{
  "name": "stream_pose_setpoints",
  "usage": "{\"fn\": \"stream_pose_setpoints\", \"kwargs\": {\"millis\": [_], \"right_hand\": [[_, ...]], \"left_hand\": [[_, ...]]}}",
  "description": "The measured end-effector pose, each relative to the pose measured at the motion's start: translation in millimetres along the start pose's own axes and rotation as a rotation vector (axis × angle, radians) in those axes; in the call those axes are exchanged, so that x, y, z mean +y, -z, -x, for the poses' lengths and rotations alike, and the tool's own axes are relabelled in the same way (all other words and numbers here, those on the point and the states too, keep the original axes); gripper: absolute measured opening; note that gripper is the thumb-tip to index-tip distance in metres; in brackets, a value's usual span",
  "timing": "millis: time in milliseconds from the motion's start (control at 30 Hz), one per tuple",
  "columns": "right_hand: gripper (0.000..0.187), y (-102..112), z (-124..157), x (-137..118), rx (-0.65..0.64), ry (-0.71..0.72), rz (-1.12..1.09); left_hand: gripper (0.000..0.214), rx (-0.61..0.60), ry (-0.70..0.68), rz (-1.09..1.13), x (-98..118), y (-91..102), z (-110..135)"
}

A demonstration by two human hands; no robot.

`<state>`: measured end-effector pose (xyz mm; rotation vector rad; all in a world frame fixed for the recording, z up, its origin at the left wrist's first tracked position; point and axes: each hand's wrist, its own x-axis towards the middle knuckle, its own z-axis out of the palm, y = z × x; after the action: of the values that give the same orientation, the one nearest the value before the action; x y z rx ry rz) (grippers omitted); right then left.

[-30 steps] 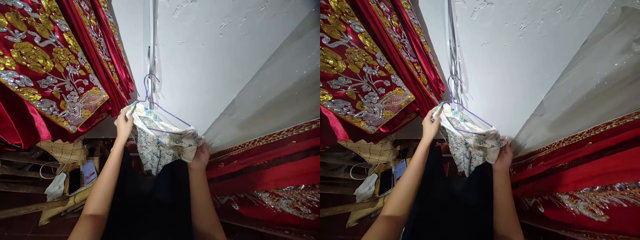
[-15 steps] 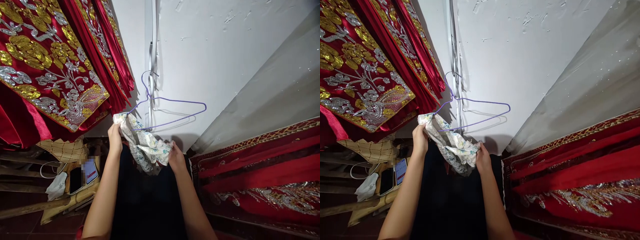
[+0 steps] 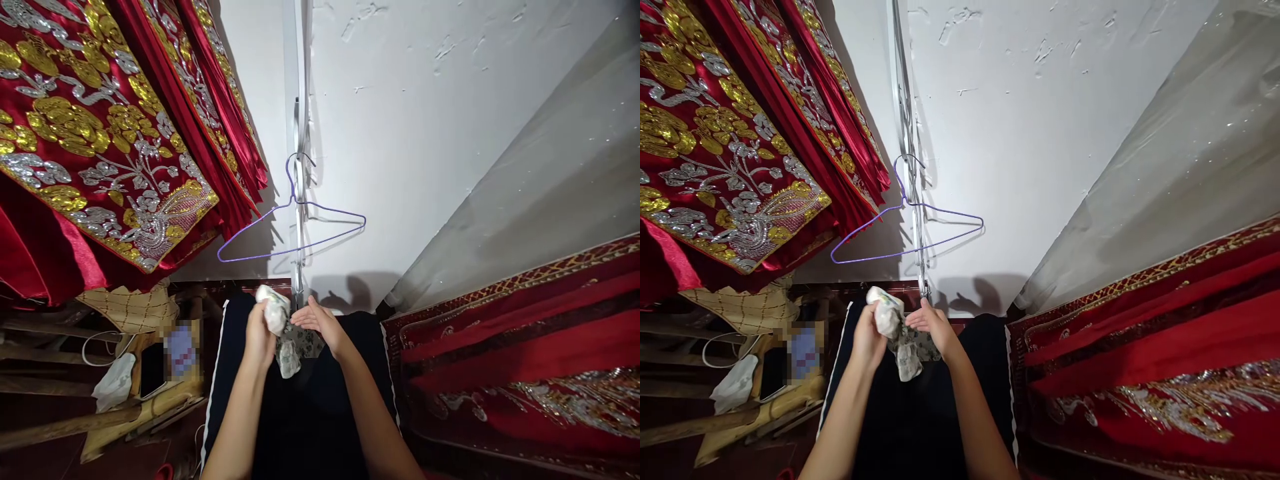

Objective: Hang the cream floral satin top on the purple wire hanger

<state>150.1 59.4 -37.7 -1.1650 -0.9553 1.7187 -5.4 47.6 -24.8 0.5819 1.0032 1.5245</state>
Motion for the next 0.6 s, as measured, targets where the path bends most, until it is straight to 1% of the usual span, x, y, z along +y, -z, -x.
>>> {"fn": "stream_pose_setpoints", "kwargs": {"millis": [33, 67, 100, 133, 167, 200, 267, 333, 400, 467, 500, 533, 600], "right_hand": [[0.067, -3.0, 3.1, -6.3, -0.039, -0.038, -0.050], [0.065, -5.1, 6.4, -13.0, -0.074, -0.064, -0.120], [0.061, -6.3, 10.0, -19.9, -0.112, -0.085, -0.199], [0.056, -6.6, 13.4, -26.5, -0.150, -0.099, -0.273], [0.052, -6.2, 16.5, -32.3, -0.181, -0.108, -0.328], [0.048, -5.2, 19.2, -37.0, -0.204, -0.116, -0.360], [0.041, -2.6, 22.8, -42.3, -0.228, -0.143, -0.378], [0.036, -0.5, 24.5, -42.1, -0.239, -0.187, -0.365], [0.027, 0.3, 24.8, -39.0, -0.285, -0.204, -0.323], [0.027, 0.3, 24.8, -36.5, -0.347, -0.159, -0.258], [0.029, 0.2, 25.0, -36.4, -0.376, -0.124, -0.217], [0.030, 0.1, 25.3, -37.7, -0.409, -0.098, -0.170], [0.026, 0.3, 26.9, -44.8, -0.479, -0.065, -0.047]], "left_hand": [[0.019, -0.052, 0.010, -0.075, -1.2, -10.8, 12.2], [0.017, -0.161, 0.000, -0.188, -0.7, -20.8, 24.8], [0.018, -0.326, -0.006, -0.332, 1.7, -29.6, 37.3], [0.020, -0.462, -0.028, -0.456, 5.6, -36.9, 48.7], [0.021, -0.572, -0.054, -0.563, 10.6, -42.6, 58.3], [0.022, -0.649, -0.087, -0.658, 16.2, -46.6, 65.7], [0.021, -0.727, -0.153, -0.818, 27.7, -49.9, 73.5], [0.019, -0.788, -0.174, -0.953, 38.8, -48.0, 73.4], [0.017, -0.897, -0.140, -1.042, 50.7, -43.5, 68.8], [0.018, -1.018, -0.107, -1.055, 64.2, -38.9, 61.4], [0.021, -1.035, -0.113, -1.034, 71.0, -36.9, 56.6], [0.024, -1.000, -0.147, -1.003, 77.0, -35.3, 51.0], [0.029, -0.808, -0.274, -0.941, 84.1, -32.2, 37.4]]}}
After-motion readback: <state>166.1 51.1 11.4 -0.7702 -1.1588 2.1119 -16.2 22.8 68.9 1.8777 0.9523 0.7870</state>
